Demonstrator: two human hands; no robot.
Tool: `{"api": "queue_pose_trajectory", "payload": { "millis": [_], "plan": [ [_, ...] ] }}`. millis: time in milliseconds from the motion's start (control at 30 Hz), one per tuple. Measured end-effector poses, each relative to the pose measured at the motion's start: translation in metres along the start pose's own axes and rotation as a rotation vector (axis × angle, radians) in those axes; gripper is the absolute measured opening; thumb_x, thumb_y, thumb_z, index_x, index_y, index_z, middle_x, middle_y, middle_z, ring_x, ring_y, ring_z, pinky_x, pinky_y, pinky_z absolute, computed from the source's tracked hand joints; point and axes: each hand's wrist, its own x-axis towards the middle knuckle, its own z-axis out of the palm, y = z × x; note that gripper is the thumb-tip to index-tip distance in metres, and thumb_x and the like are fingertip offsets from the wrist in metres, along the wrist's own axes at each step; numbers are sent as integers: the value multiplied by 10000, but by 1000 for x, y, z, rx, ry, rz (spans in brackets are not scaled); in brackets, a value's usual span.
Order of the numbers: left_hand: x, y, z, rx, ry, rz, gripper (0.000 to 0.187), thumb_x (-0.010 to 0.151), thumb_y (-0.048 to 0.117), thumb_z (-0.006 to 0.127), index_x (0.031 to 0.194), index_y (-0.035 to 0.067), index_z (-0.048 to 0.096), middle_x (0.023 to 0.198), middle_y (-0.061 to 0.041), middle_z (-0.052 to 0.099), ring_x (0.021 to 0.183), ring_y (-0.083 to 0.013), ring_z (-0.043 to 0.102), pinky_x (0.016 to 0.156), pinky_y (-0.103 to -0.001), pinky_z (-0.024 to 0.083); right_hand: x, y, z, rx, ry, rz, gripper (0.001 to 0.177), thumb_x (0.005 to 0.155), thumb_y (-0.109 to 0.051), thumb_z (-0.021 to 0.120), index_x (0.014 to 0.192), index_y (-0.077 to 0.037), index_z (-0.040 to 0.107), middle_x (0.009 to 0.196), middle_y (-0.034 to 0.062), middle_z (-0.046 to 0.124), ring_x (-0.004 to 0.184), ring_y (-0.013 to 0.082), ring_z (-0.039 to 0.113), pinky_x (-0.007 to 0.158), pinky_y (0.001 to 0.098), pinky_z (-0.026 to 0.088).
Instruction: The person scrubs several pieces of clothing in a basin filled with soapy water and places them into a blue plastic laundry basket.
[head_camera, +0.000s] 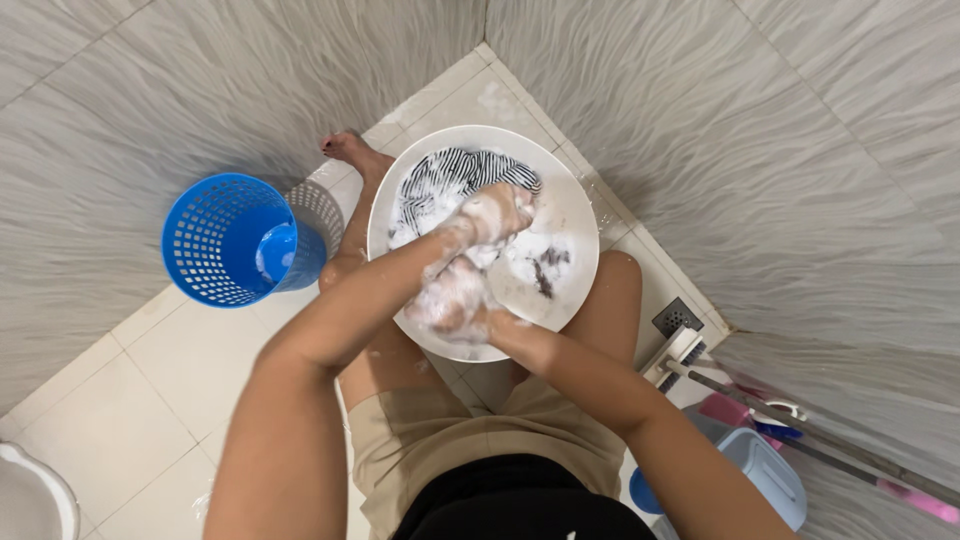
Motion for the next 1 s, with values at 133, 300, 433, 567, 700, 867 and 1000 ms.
{"api": "queue_pose_trajectory", "payload": {
  "millis": [133,300,433,567,700,867,1000],
  "plan": [
    [4,-12,14,197,103,47,234,915,232,551,1071,193,721,865,-114,734,716,-269,723,751,-417,597,10,20,5,-13,-22,26,169,893,-43,749,1012,-58,630,1058,115,709,970,220,697,863,371,588],
    [22,-31,41,400,224,149,200,930,184,550,1019,168,728,888,-134,748,803,-322,714,763,-484,573,22,36,14,-31,-61,56,164,886,-28,751,1008,-57,644,1038,105,716,948,206,699,846,352,587],
    [49,-79,62,109,327,-82,190,957,178,533,1042,164,701,847,-169,742,748,-337,713,742,-479,563,17,43,11,-65,-73,89,161,881,-17,753,1004,-56,656,1022,98,721,930,194,701,831,338,585],
    [104,-175,83,-230,554,-95,185,893,229,630,932,91,747,860,-166,760,781,-318,724,737,-419,584,-6,51,-6,-67,0,138,160,875,-5,755,1000,-55,668,1006,90,727,912,183,703,817,323,583],
    [93,-205,79,-685,460,-222,322,955,338,654,1089,49,710,966,-198,743,835,-314,714,745,-429,573,-4,69,-33,-48,383,212,160,870,6,757,996,-53,679,990,83,732,895,172,704,803,308,582],
    [-24,-94,41,-1692,181,-211,642,919,442,665,1460,140,497,1270,-225,625,986,-326,656,809,-501,569,31,80,-78,39,988,275,135,881,-21,702,992,-52,631,1061,95,692,951,176,677,832,301,603],
    [-58,-33,36,-1627,403,-246,583,982,472,655,1461,195,470,1203,49,569,988,-152,602,810,-544,595,43,44,-63,191,929,117,152,968,-105,720,998,-37,587,1077,103,625,989,187,615,901,301,527]
  ]
}}
